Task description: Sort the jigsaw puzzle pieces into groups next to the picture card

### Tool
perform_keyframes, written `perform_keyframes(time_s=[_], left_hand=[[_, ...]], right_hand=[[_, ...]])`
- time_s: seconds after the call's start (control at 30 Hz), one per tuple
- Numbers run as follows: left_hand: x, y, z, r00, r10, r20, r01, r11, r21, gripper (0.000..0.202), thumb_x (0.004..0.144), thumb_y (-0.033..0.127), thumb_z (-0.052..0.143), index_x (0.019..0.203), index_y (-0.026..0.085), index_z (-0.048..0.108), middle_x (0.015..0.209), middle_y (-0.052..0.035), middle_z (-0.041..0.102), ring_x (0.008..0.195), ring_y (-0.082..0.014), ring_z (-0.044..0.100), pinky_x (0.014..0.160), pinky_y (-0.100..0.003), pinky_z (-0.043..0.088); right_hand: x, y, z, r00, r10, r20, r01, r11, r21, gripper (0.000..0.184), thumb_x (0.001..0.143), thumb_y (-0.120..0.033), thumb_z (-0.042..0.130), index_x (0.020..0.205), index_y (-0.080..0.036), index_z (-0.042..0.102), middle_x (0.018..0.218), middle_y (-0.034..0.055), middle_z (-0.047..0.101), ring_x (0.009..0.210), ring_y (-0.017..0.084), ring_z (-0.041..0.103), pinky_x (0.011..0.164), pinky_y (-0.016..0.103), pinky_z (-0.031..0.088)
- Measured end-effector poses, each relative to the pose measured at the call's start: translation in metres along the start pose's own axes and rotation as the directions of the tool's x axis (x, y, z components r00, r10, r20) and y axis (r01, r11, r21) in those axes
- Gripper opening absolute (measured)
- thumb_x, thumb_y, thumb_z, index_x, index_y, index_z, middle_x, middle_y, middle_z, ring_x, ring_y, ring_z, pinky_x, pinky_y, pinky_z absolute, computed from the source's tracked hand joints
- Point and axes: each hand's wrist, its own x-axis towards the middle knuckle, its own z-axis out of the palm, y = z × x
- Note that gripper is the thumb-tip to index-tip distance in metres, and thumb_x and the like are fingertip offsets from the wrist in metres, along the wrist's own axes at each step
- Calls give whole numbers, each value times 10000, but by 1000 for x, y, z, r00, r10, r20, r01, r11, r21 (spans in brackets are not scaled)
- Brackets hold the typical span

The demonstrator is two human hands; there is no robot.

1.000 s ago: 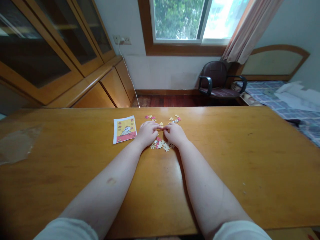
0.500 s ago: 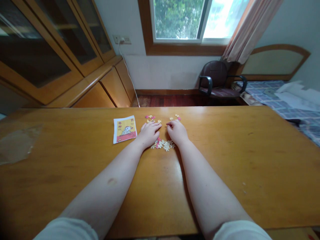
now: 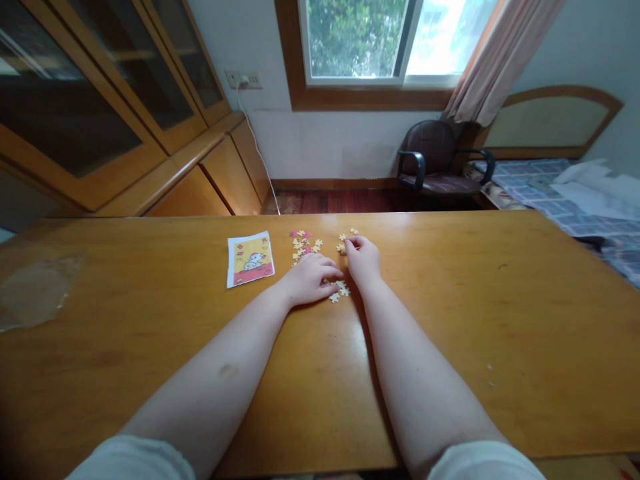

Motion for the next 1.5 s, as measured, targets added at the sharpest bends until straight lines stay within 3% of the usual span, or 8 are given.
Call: perform_keyframes(time_s=[0.23, 0.4, 0.53, 0.63, 1.1, 1.17, 1.3, 1.5], left_hand=[[2, 0, 3, 1000, 3, 22, -3, 1000, 4, 167, 779, 340, 627, 883, 241, 711, 924, -12, 699, 874, -191, 584, 843, -341, 398], [4, -8, 2, 989, -104, -105, 90, 987, -130, 126, 822, 272, 590, 844, 240, 709, 839, 13, 707, 824, -153, 602, 817, -296, 426], [1, -21, -1, 868, -388, -311, 394, 918, -46, 157, 827, 299, 584, 876, 270, 731, 927, -15, 702, 908, -203, 585, 824, -347, 426], [-3, -28, -1, 786, -525, -325, 571, 819, 58, 185, 815, 307, 581, 900, 308, 745, 927, -25, 710, 880, -243, 578, 770, -386, 428], [-4, -27, 0, 757, -569, -321, 633, 761, 143, 281, 809, 223, 505, 957, 285, 735, 936, -55, 713, 903, -264, 566, 789, -419, 418], [-3, -23, 0, 791, -521, -320, 576, 811, 104, 313, 816, 202, 487, 1018, 273, 715, 990, -50, 703, 936, -254, 563, 816, -405, 419], [1, -7, 0, 962, -214, -168, 226, 973, 52, 278, 857, 250, 478, 1007, 271, 711, 996, -20, 696, 977, -208, 549, 906, -370, 384], [2, 6, 1, 999, -41, 21, 40, 996, 75, 232, 810, 370, 574, 966, 276, 717, 967, -19, 694, 937, -215, 544, 891, -380, 367]], right_hand=[[10, 14, 4, 990, 113, -79, -92, 969, 229, 246, 688, -398, 627, 750, -164, 664, 688, 20, 660, 686, 172, 597, 667, 288, 453], [12, 18, 4, 988, 135, -78, -110, 959, 261, 260, 675, -410, 642, 757, -165, 670, 693, 22, 660, 699, 175, 605, 669, 290, 456], [12, 18, 4, 987, 144, -72, -121, 957, 262, 265, 669, -413, 646, 756, -164, 673, 698, 24, 663, 706, 175, 606, 678, 293, 460], [11, 17, 4, 987, 144, -71, -123, 961, 248, 281, 668, -423, 646, 767, -162, 675, 691, 24, 661, 712, 179, 605, 674, 292, 458], [10, 15, 3, 992, 114, -61, -99, 974, 205, 287, 677, -426, 635, 766, -156, 677, 657, 14, 646, 646, 161, 572, 636, 276, 433], [10, 16, 3, 992, 112, -56, -97, 971, 217, 280, 675, -421, 637, 762, -157, 674, 654, 11, 644, 642, 158, 569, 637, 276, 432], [11, 16, 4, 993, 107, -50, -92, 966, 241, 272, 668, -414, 641, 747, -155, 665, 658, 12, 641, 651, 159, 571, 635, 275, 432], [12, 16, 5, 993, 107, -57, -90, 967, 239, 269, 669, -419, 638, 736, -159, 658, 654, 7, 637, 644, 154, 565, 633, 274, 434]])
